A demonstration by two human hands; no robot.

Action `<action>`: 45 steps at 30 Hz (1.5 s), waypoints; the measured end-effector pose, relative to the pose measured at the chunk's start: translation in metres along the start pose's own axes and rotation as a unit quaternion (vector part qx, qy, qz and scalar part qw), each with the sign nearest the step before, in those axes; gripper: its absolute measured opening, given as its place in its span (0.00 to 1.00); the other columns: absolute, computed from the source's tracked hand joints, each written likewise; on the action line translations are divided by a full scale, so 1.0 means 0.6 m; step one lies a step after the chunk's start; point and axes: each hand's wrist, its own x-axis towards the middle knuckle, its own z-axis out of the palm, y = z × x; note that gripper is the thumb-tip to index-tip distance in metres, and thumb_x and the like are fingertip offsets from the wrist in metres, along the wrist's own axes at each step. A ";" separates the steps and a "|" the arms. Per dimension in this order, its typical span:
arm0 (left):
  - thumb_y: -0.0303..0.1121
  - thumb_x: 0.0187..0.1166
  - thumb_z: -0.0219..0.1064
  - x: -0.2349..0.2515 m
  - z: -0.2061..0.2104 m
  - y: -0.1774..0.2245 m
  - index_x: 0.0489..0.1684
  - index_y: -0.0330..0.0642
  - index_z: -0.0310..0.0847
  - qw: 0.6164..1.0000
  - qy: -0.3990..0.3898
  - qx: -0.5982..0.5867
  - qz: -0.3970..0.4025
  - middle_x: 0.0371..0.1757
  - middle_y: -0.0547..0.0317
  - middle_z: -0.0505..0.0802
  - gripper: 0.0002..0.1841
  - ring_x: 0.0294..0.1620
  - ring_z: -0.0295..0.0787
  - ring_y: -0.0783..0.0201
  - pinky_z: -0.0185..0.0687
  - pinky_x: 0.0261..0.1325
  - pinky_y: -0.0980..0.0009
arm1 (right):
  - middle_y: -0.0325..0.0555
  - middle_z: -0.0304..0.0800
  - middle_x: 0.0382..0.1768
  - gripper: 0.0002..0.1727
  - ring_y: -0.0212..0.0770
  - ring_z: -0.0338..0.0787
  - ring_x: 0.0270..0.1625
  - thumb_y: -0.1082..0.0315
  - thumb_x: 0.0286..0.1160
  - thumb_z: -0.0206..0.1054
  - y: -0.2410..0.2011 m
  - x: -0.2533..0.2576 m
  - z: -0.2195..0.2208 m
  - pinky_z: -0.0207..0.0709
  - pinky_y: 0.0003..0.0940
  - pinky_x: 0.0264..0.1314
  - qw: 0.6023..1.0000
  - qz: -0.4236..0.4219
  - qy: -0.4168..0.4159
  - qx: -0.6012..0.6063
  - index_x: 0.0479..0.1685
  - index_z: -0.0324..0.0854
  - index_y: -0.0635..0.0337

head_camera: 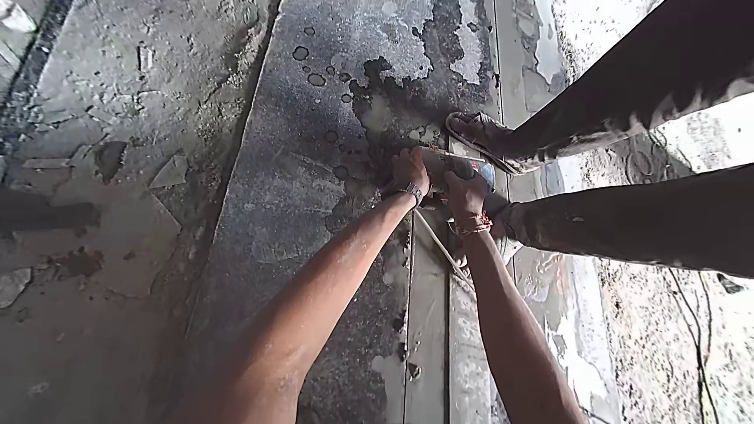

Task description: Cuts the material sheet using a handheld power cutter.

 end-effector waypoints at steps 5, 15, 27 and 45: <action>0.27 0.72 0.76 0.000 0.005 -0.005 0.69 0.33 0.79 0.999 0.033 -0.028 0.012 0.71 0.29 0.81 0.25 0.74 0.76 0.31 0.73 0.74 0.39 | 0.55 0.91 0.35 0.13 0.50 0.91 0.40 0.63 0.69 0.77 -0.030 0.026 0.004 0.84 0.54 0.49 1.000 -0.005 0.008 0.000 0.44 0.88 0.65; 0.26 0.75 0.70 0.013 -0.030 0.015 0.76 0.30 0.74 1.000 -0.024 0.013 -0.006 0.75 0.31 0.79 0.28 0.78 0.73 0.36 0.66 0.81 0.48 | 0.54 0.92 0.36 0.14 0.49 0.91 0.42 0.64 0.67 0.78 -0.042 0.033 0.012 0.82 0.54 0.51 0.999 0.002 0.033 0.005 0.45 0.89 0.64; 0.29 0.74 0.73 0.035 -0.035 0.013 0.77 0.32 0.73 0.999 -0.033 0.000 -0.011 0.76 0.32 0.78 0.29 0.79 0.72 0.36 0.66 0.82 0.49 | 0.50 0.91 0.32 0.12 0.46 0.91 0.37 0.65 0.65 0.78 -0.047 0.047 0.022 0.83 0.53 0.46 0.999 -0.002 0.043 0.002 0.42 0.89 0.63; 0.28 0.75 0.73 0.057 -0.043 0.025 0.76 0.32 0.74 0.999 -0.033 0.005 -0.017 0.78 0.34 0.77 0.28 0.80 0.72 0.38 0.66 0.82 0.50 | 0.52 0.91 0.35 0.14 0.48 0.90 0.41 0.61 0.70 0.77 -0.065 0.073 0.018 0.80 0.54 0.50 0.999 0.000 0.025 -0.034 0.44 0.88 0.63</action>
